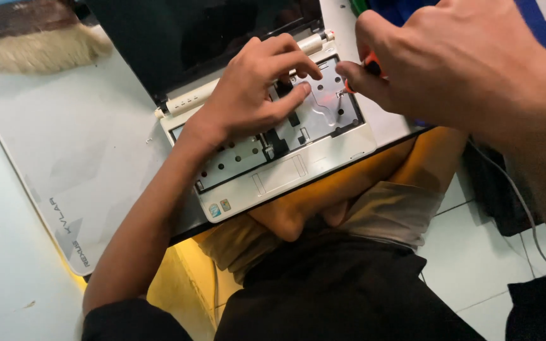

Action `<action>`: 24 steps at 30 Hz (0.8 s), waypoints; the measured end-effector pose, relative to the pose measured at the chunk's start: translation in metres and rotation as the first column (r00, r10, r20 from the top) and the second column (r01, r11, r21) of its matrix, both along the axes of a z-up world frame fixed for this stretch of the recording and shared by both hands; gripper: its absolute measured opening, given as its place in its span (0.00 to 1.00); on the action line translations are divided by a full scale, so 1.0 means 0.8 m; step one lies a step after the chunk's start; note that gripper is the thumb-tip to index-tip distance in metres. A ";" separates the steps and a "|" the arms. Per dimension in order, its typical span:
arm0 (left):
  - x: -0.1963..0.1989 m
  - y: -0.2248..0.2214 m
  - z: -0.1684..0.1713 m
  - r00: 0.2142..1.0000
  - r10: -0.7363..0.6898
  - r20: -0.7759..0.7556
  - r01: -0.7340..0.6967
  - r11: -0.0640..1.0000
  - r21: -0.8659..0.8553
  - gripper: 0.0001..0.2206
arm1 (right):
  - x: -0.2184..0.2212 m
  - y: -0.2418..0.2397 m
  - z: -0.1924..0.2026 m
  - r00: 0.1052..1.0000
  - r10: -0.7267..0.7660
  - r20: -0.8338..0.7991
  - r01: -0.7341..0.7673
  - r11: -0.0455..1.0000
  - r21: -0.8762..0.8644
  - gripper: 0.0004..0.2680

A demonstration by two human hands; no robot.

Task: A person is seen repairing a laptop by fastening screws into the internal chassis using a screwdriver and then closing the device.

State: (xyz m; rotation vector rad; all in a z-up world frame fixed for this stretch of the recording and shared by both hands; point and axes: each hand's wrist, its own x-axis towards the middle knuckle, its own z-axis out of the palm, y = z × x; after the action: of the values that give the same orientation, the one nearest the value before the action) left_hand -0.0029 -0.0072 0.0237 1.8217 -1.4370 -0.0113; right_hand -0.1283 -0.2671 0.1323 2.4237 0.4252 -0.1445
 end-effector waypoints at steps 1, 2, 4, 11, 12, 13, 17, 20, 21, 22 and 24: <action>0.003 -0.002 0.012 0.978 -0.018 -0.206 0.025 0.999 0.033 0.06 | -0.004 -0.002 -0.004 0.991 0.034 0.128 -0.029 0.999 -0.041 0.26; 0.008 -0.008 0.017 0.981 -0.021 -0.193 0.029 0.999 0.037 0.06 | 0.002 0.003 -0.003 0.990 0.030 0.141 -0.025 0.999 -0.036 0.26; 0.014 -0.021 0.020 0.999 0.022 -0.043 -0.018 0.995 0.095 0.06 | 0.011 0.013 -0.004 0.991 0.022 0.133 -0.028 0.999 0.046 0.28; -0.011 -0.075 -0.003 0.895 -0.188 -0.404 0.108 0.971 -0.212 0.11 | 0.018 0.023 0.022 0.991 -0.052 -0.122 0.082 0.963 0.257 0.15; -0.009 -0.070 -0.001 0.811 -0.262 -0.523 0.165 0.960 -0.225 0.15 | 0.014 0.022 0.021 0.997 -0.060 -0.049 0.070 0.969 0.238 0.18; -0.007 -0.065 0.001 0.704 -0.330 -0.629 0.222 0.943 -0.246 0.21 | 0.010 0.021 0.020 0.997 -0.069 0.026 0.061 0.974 0.218 0.22; -0.006 -0.056 -0.007 0.729 -0.341 -0.594 0.272 0.940 -0.206 0.22 | 0.016 0.035 0.028 0.969 -0.230 -0.090 0.240 0.963 0.124 0.41; -0.007 -0.061 -0.013 0.865 -0.276 -0.419 0.222 0.959 -0.175 0.25 | 0.014 0.029 0.023 0.961 -0.221 -0.165 0.259 0.929 0.263 0.23; -0.007 -0.061 -0.014 0.861 -0.281 -0.423 0.216 0.957 -0.195 0.21 | 0.010 0.026 0.019 0.980 -0.154 -0.127 0.183 0.947 0.264 0.20; -0.008 -0.061 -0.014 0.857 -0.286 -0.428 0.211 0.954 -0.215 0.17 | 0.007 0.024 0.016 0.992 -0.086 -0.088 0.107 0.959 0.263 0.17; -0.006 -0.068 -0.024 0.871 -0.305 -0.385 0.221 0.943 -0.249 0.15 | 0.006 0.027 0.010 0.997 -0.081 -0.018 0.083 0.974 0.212 0.18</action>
State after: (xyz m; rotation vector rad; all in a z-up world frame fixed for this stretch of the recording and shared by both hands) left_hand -0.0080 -0.0613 0.0041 1.3450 -1.3101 -0.3679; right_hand -0.1231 -0.2459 0.1406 2.6534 0.3604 -0.1537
